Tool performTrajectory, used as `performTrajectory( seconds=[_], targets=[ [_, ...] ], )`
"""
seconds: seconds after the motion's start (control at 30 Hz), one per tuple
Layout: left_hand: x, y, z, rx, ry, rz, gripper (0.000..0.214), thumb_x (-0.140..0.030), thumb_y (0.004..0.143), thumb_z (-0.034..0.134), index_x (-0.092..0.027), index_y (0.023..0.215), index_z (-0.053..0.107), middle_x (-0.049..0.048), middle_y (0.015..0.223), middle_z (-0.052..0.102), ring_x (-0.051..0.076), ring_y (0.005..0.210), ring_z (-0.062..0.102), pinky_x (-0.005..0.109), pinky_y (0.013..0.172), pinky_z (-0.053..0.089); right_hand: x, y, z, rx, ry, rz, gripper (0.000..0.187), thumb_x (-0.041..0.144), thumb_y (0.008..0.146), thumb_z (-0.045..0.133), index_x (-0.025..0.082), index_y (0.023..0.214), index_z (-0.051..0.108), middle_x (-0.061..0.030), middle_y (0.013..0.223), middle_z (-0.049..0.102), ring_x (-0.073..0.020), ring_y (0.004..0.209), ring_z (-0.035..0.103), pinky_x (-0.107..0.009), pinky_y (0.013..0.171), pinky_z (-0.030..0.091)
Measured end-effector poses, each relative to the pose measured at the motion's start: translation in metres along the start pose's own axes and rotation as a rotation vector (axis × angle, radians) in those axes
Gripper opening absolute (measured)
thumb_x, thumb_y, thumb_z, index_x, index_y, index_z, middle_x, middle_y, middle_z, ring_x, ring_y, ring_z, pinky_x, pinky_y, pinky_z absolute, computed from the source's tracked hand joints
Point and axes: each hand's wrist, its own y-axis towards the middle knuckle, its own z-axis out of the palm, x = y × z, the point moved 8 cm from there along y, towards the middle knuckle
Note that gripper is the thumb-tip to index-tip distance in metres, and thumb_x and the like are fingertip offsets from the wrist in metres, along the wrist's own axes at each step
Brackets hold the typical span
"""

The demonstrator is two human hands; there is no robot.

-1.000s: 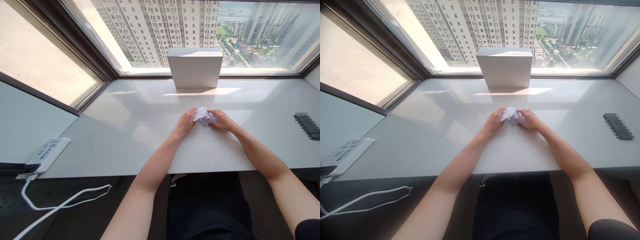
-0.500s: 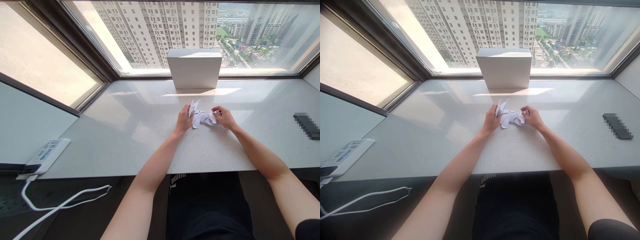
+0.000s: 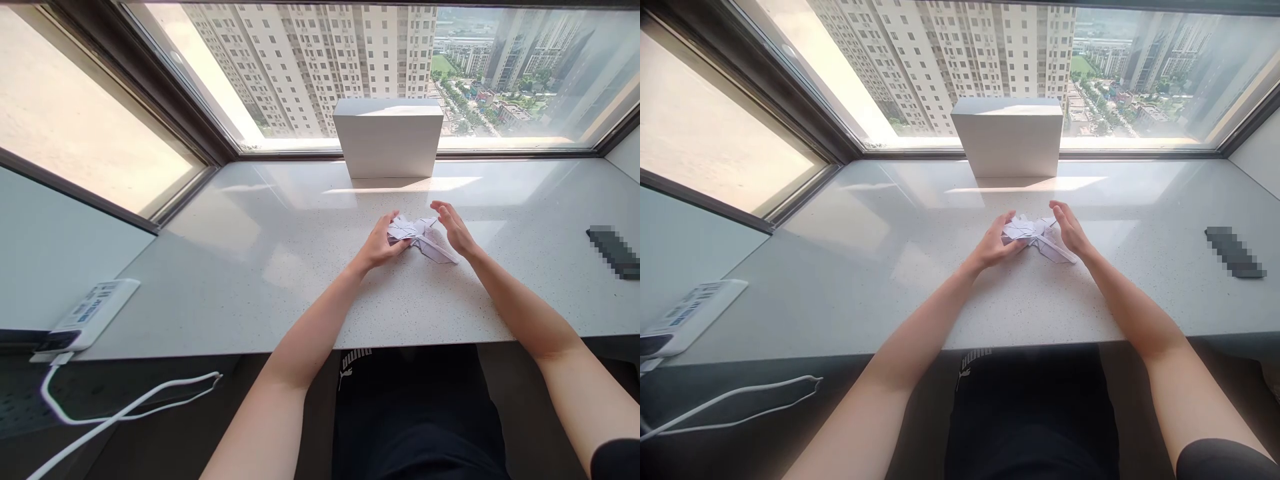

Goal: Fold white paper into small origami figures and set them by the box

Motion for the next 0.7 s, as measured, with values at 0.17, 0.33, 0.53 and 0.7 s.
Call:
performTrajectory(
  seconds=[0.17, 0.33, 0.53, 0.7],
  targets=[
    [-0.021, -0.006, 0.004, 0.112, 0.035, 0.131, 0.098, -0.072, 0.11, 0.081, -0.024, 0.187, 0.046, 0.0234, 0.193, 0.05, 0.043, 0.182, 0.048, 0.062, 0.147, 0.047, 0.02, -0.008, 0.006, 0.261, -0.204, -0.198, 0.106, 0.099, 0.103, 0.07, 0.034, 0.186, 0.055, -0.0175, 0.191, 0.056, -0.0494, 0.178, 0.05, -0.077, 0.145, 0.043],
    [-0.01, -0.007, 0.006, 0.144, 0.259, 0.126, 0.113, -0.076, 0.095, 0.098, -0.026, 0.185, 0.054, 0.0221, 0.199, 0.042, 0.049, 0.191, 0.026, 0.07, 0.155, 0.027, 0.005, -0.018, 0.026, 0.497, -0.423, -0.244, 0.11, 0.083, 0.087, 0.099, 0.033, 0.18, 0.067, -0.0186, 0.189, 0.059, -0.0561, 0.18, 0.045, -0.083, 0.145, 0.04],
    [0.0, -0.008, 0.021, 0.238, 0.285, 0.116, 0.113, -0.064, 0.094, 0.102, -0.02, 0.186, 0.053, 0.025, 0.193, 0.05, 0.047, 0.183, 0.046, 0.067, 0.153, 0.036, 0.006, -0.015, 0.036, 0.382, -0.506, -0.309, 0.055, 0.049, 0.108, 0.078, 0.029, 0.16, 0.083, -0.0184, 0.163, 0.08, -0.0482, 0.154, 0.071, -0.076, 0.133, 0.058],
    [-0.004, -0.004, 0.019, 0.189, 0.303, 0.129, 0.079, -0.047, 0.104, 0.091, -0.021, 0.174, 0.065, 0.0224, 0.175, 0.072, 0.043, 0.165, 0.068, 0.061, 0.142, 0.053, 0.01, -0.012, 0.034, 0.332, -0.465, -0.294, 0.047, 0.037, 0.11, 0.069, 0.027, 0.153, 0.085, -0.0181, 0.153, 0.086, -0.0447, 0.139, 0.081, -0.071, 0.122, 0.067]
  ],
)
